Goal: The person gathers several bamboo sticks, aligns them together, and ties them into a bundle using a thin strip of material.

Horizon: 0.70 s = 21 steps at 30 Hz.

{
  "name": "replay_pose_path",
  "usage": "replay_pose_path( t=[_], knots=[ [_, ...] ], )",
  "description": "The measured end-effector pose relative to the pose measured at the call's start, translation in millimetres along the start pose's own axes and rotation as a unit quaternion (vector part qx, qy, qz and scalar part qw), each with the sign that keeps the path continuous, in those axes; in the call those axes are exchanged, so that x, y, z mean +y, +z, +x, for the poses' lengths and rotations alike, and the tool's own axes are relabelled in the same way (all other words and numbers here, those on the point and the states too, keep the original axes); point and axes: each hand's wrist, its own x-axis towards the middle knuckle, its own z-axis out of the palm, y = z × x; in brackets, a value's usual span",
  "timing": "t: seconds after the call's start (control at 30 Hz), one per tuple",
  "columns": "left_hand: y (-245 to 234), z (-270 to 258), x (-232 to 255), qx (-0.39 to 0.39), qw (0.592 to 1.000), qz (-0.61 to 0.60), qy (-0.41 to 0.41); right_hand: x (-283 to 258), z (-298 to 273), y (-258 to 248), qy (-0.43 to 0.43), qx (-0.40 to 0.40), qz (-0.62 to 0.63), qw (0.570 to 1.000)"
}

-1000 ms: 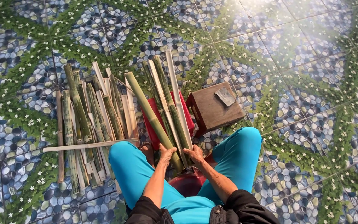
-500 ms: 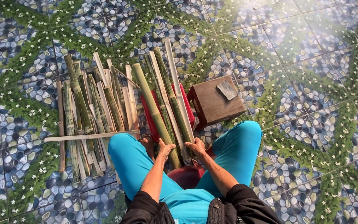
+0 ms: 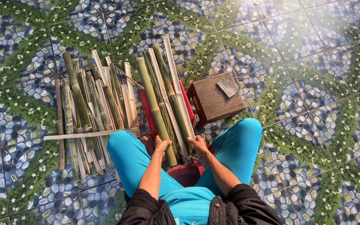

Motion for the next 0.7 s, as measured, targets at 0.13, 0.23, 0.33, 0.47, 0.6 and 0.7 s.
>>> replay_pose_path(
  t=[0.13, 0.23, 0.33, 0.47, 0.6, 0.7],
  knots=[
    [4.8, -5.6, 6.6, -0.003, 0.997, -0.079, -0.025, -0.5, -1.1, 5.7, -0.009, -0.032, 0.001, 0.999],
    [9.1, -7.8, 16.1, -0.015, 0.996, -0.086, -0.033, -4.3, -2.7, 13.1, -0.009, -0.051, 0.0, 0.999],
    [11.7, -8.8, 15.3, -0.028, 0.993, -0.109, -0.041, -40.4, -46.4, 9.3, 0.005, -0.066, 0.045, 0.997],
    [13.5, -27.7, 19.5, -0.088, 0.979, -0.179, -0.038, -109.1, -110.0, -1.7, 0.033, -0.119, 0.186, 0.975],
    [11.1, -65.2, 46.2, -0.069, 0.974, -0.211, 0.043, -31.4, -34.1, 29.1, 0.016, -0.122, 0.22, 0.968],
    [14.0, -81.6, 57.6, -0.074, 0.954, -0.289, -0.036, -14.3, -24.1, 33.6, -0.008, -0.143, 0.237, 0.961]
  ],
)
